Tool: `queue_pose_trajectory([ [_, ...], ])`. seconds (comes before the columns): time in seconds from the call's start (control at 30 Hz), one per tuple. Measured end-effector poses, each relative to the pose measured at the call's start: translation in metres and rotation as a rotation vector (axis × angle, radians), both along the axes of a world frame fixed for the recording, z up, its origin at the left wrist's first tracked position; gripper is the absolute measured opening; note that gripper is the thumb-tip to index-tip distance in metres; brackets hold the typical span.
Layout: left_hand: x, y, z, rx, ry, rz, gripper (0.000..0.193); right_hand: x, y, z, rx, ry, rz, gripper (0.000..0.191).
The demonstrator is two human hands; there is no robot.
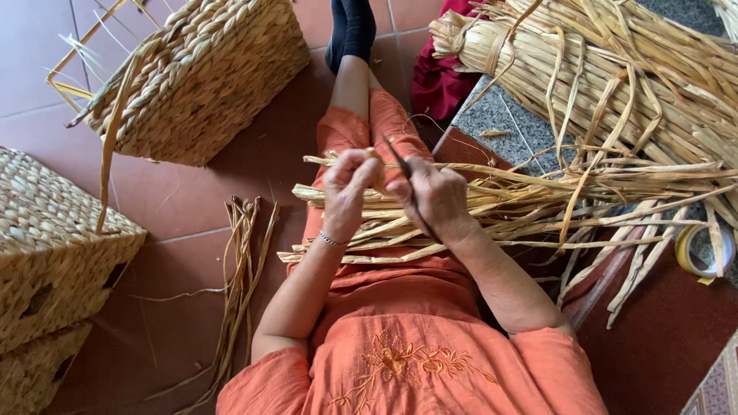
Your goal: The person sits on the floor and uses shears to trim and split dried plant strips. They gather the strips into a bundle, trim the ends, and set the bundle aside.
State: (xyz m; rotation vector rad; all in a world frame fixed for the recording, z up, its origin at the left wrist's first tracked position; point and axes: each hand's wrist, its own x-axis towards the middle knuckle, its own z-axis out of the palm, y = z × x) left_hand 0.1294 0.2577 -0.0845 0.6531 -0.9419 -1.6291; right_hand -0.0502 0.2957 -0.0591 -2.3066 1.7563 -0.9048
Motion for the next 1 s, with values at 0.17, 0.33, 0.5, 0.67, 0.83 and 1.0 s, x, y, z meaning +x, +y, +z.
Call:
queue_pose_trajectory([
  [0.17,0.036,-0.006,0.001,0.019,-0.115,0.168,0.021,-0.027,-0.010,0.012,0.167,-0.104,-0.106,0.035],
  [0.33,0.085,0.010,-0.020,-0.037,-0.220,0.192,0.028,-0.051,-0.014,0.016,0.201,-0.255,-0.172,0.018],
  [0.5,0.117,0.040,-0.047,-0.197,-0.909,0.215,0.019,-0.044,-0.022,-0.010,0.256,-0.201,-0.102,0.023],
  [0.67,0.128,0.045,-0.064,-0.257,-1.221,0.179,0.012,-0.025,-0.043,-0.047,0.269,-0.059,-0.006,0.039],
  [0.83,0.129,0.041,-0.070,-0.269,-1.243,0.140,0.015,0.004,-0.067,-0.078,0.307,0.077,0.051,0.024],
  [1.0,0.130,0.040,-0.066,-0.307,-1.254,0.136,0.015,0.029,-0.080,-0.093,0.428,0.042,0.127,0.031],
])
